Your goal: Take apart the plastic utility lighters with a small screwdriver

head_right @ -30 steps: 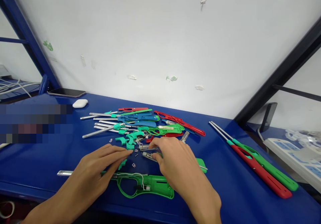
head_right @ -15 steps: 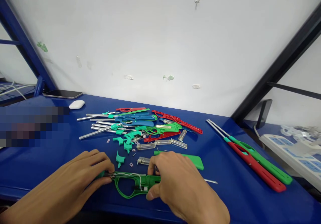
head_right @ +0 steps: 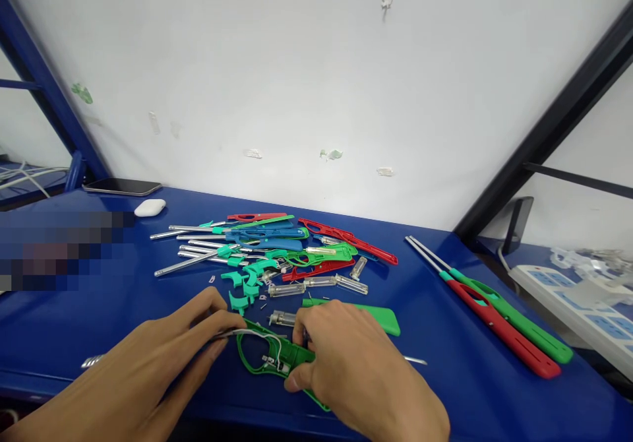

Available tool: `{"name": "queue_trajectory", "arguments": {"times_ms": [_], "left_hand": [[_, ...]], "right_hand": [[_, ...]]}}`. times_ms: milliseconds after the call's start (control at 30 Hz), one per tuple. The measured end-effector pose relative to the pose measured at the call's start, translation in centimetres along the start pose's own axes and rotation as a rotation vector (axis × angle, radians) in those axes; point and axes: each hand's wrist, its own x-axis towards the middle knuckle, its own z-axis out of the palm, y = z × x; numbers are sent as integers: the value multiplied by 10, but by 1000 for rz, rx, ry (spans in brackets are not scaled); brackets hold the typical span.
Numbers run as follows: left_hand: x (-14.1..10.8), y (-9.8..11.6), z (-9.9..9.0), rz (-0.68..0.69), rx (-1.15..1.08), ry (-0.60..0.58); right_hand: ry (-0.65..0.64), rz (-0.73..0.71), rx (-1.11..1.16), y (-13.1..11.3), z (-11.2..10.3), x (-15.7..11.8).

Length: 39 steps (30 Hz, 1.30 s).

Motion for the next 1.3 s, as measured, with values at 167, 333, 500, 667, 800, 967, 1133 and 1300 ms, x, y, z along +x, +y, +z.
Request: {"name": "queue_trajectory", "arguments": {"times_ms": [167,333,500,667,800,967,1133,1300], "left_hand": [[11,6,-5,-26,-89,-52],[16,6,-15,-23,-184,150],[18,-2,-30,-66,-213,346],[46,-30,-35,-86,-75,295],[99,-63,-35,-84,25,180],[146,-89,-16,-28,69,93],[147,-96,6,-24,111,48],[143,-100,10,-27,114,92]], "right_hand": [[5,-47,9,-4,-4,-1],[2,-108,45,1,-8,-4],[157,-75,46,32,-16,-6],[239,-69,-49,47,-50,14],[263,-90,-79,42,-71,52],[322,-63,-82,49,-78,78],[462,171,-90,104,-80,35],[589,519,-174,181,-44,-30]]}}
